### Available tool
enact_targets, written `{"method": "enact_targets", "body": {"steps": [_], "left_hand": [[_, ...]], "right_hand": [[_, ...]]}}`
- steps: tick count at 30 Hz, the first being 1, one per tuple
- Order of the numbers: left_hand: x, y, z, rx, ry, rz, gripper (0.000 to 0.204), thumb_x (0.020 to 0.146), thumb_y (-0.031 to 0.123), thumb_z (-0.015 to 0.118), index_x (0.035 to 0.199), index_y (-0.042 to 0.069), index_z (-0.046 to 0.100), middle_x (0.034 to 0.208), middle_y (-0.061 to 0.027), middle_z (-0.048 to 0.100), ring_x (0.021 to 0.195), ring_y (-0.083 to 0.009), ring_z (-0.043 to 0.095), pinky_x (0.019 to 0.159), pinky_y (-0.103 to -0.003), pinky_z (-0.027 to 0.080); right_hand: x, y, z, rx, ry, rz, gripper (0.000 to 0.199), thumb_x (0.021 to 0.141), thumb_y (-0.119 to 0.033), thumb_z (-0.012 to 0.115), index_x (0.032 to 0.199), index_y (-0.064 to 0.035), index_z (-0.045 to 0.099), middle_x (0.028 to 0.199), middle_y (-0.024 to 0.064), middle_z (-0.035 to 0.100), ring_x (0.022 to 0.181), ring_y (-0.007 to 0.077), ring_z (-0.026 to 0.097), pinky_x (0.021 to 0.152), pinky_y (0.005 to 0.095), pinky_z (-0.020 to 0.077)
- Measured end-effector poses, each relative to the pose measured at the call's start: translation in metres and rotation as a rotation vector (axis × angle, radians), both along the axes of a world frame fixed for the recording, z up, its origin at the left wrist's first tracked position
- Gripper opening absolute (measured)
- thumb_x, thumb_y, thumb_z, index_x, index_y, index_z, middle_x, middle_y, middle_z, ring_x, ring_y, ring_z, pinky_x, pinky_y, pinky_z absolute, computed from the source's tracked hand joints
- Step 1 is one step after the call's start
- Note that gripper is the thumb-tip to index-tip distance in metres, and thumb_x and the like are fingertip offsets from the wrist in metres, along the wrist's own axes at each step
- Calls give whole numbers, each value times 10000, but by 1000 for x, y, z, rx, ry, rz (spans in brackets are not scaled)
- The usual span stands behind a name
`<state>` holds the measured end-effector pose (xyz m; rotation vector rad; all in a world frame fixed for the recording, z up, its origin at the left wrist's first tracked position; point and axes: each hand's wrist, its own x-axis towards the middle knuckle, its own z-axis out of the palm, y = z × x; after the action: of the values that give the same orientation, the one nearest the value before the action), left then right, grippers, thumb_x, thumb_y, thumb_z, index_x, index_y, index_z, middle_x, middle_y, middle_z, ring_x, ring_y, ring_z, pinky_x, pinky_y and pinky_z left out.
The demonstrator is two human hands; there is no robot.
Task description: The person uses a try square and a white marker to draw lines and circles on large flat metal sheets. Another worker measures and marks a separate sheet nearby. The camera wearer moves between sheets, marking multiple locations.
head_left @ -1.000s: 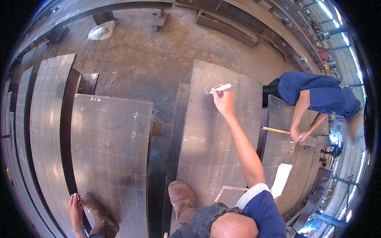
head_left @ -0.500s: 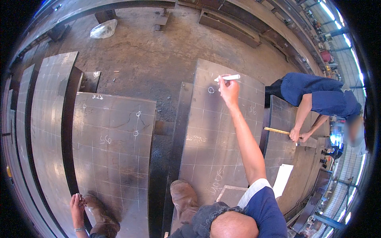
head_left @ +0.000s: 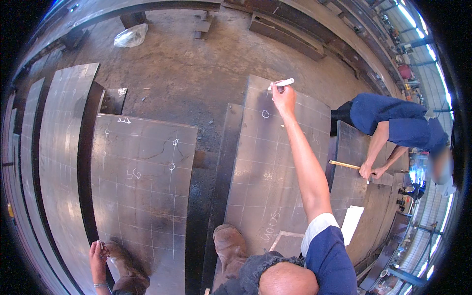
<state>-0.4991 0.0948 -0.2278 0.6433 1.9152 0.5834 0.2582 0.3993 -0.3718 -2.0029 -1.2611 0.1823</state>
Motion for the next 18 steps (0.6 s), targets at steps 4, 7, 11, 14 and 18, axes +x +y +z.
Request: {"method": "enact_targets", "body": {"steps": [4,7,11,14,18], "left_hand": [[-5,-1,-2,-24,-48,19,234,1026,307,527,942,92,569,766,5,574,653,-65,559,576,-210,438],[-2,5,1,-69,-88,42,237,1025,310,528,945,90,568,766,4,574,660,-68,566,580,-213,443],[2,7,3,-45,-111,39,236,1025,311,529,950,91,570,766,2,577,662,-70,574,581,-214,445],[-1,6,-1,-45,-115,26,237,1026,313,527,950,93,570,767,1,580,662,-73,578,581,-214,444],[0,6,-1,-66,-89,-3,238,1027,313,523,949,93,570,773,-2,585,666,-74,582,579,-210,442]], "right_hand": [[-6,1,6,-69,35,-51,238,854,-282,716,900,-48,714,786,124,725,733,287,710,676,387,527],[-11,-3,11,-71,107,-31,243,853,-282,716,896,-43,720,785,130,724,730,293,710,671,388,529],[-18,-8,19,-48,53,24,247,847,-281,715,874,-36,728,755,137,716,708,291,707,660,385,529],[-16,-11,16,-48,24,51,249,840,-282,717,861,-34,731,734,144,709,689,289,704,646,384,527],[-14,-14,16,-62,11,33,253,834,-285,723,854,-33,731,727,149,705,678,295,700,633,391,525]]}}
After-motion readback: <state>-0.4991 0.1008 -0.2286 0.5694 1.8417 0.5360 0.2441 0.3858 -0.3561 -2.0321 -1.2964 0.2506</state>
